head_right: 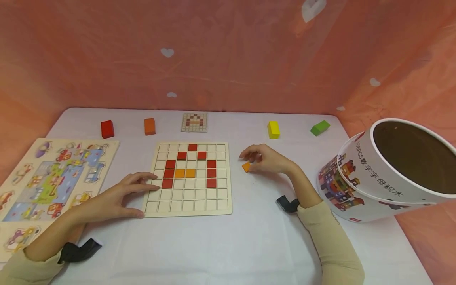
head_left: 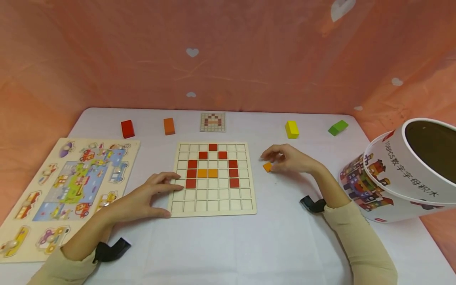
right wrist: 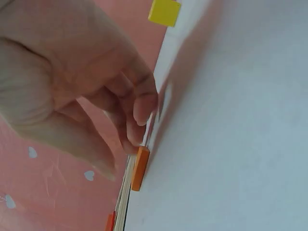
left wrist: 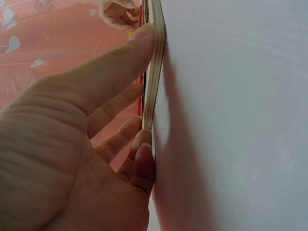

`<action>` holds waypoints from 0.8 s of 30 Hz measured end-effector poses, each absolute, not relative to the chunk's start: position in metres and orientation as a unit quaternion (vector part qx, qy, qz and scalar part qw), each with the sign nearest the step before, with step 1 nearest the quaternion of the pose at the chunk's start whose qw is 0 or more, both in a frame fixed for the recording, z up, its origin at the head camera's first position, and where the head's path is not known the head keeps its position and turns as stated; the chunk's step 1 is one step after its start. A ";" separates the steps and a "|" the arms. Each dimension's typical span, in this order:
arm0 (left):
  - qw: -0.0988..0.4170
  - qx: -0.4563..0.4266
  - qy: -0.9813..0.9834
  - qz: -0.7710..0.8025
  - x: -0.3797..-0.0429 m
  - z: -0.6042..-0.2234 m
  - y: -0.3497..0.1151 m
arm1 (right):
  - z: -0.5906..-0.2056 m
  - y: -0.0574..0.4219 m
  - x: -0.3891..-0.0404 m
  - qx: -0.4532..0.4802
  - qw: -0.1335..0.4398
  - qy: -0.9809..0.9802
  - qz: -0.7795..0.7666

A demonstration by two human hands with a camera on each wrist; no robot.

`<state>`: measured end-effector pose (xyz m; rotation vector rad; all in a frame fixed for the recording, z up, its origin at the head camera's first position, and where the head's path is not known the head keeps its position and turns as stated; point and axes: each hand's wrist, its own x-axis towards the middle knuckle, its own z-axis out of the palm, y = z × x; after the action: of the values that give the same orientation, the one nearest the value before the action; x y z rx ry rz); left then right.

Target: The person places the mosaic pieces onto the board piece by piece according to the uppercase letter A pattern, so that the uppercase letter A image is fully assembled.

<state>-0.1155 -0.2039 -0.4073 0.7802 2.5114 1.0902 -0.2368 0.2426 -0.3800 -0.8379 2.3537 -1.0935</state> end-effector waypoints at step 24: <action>0.137 0.282 0.873 0.374 -0.115 -0.407 -0.204 | -0.368 0.161 -0.229 -0.354 0.221 0.824 -0.383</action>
<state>-0.1150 -0.2036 -0.4066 0.8159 2.5274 1.0813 -0.2294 0.1605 -0.3679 -0.9782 2.2790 -1.0592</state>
